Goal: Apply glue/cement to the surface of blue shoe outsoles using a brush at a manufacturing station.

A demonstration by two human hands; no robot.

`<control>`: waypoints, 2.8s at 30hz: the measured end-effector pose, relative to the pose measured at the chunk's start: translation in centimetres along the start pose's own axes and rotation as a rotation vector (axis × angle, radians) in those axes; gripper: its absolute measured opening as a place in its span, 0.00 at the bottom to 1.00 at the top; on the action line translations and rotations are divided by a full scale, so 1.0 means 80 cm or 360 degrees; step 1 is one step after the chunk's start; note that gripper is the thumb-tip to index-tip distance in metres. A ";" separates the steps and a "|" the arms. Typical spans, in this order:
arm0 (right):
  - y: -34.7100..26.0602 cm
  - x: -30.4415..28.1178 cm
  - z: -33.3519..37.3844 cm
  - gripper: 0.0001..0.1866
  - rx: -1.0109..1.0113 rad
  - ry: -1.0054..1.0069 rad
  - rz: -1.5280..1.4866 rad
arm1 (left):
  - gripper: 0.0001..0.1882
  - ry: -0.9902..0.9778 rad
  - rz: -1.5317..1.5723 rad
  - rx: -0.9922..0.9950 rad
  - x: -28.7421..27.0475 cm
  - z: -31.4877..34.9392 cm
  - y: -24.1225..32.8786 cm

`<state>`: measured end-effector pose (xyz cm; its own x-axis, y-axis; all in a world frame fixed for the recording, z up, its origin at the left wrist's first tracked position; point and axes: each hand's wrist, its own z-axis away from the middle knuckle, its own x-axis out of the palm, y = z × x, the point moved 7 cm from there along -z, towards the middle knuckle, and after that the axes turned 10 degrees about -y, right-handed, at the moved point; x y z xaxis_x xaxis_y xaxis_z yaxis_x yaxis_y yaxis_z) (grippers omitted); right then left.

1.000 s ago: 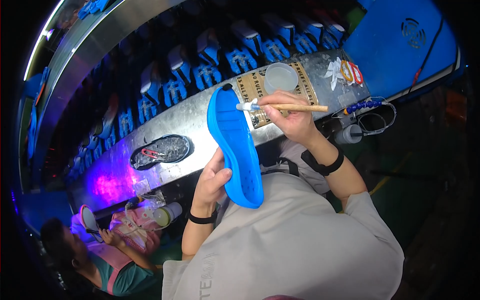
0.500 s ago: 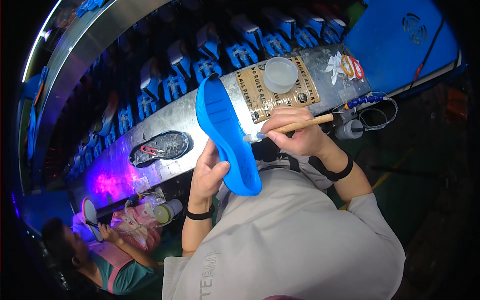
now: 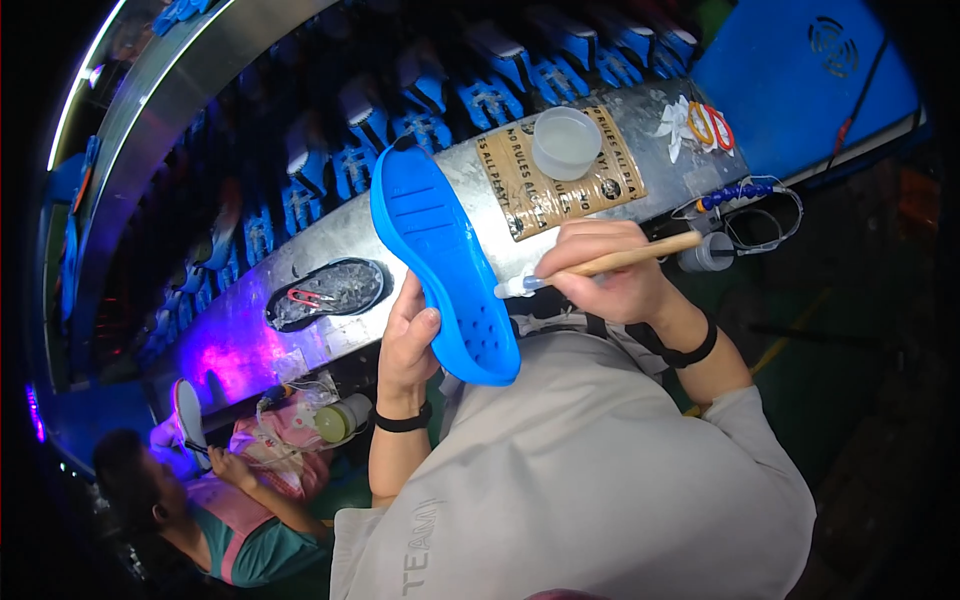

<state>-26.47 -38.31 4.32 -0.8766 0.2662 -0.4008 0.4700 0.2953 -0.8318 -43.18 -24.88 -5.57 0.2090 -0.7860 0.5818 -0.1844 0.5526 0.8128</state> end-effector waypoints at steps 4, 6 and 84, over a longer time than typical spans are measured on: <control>-0.007 -0.040 0.022 0.09 -0.0082 0.0538 0.0047 | 0.37 -0.0009 0.0322 0.0061 -0.023 0.006 -0.004; 0.022 -0.065 0.044 0.12 0.0026 0.0970 0.0123 | 0.34 0.0168 0.0665 -0.0021 -0.033 -0.007 -0.024; 0.275 -0.189 0.084 0.11 0.0290 0.1123 0.0818 | 0.32 -0.0286 -0.1659 -0.1404 -0.105 -0.070 -0.376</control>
<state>-3.55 -41.99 -10.49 -0.2661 0.8462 -0.4616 0.7113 -0.1508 -0.6865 -34.03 -33.32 -34.72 -0.2650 -0.9287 -0.2593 0.6582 -0.3707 0.6553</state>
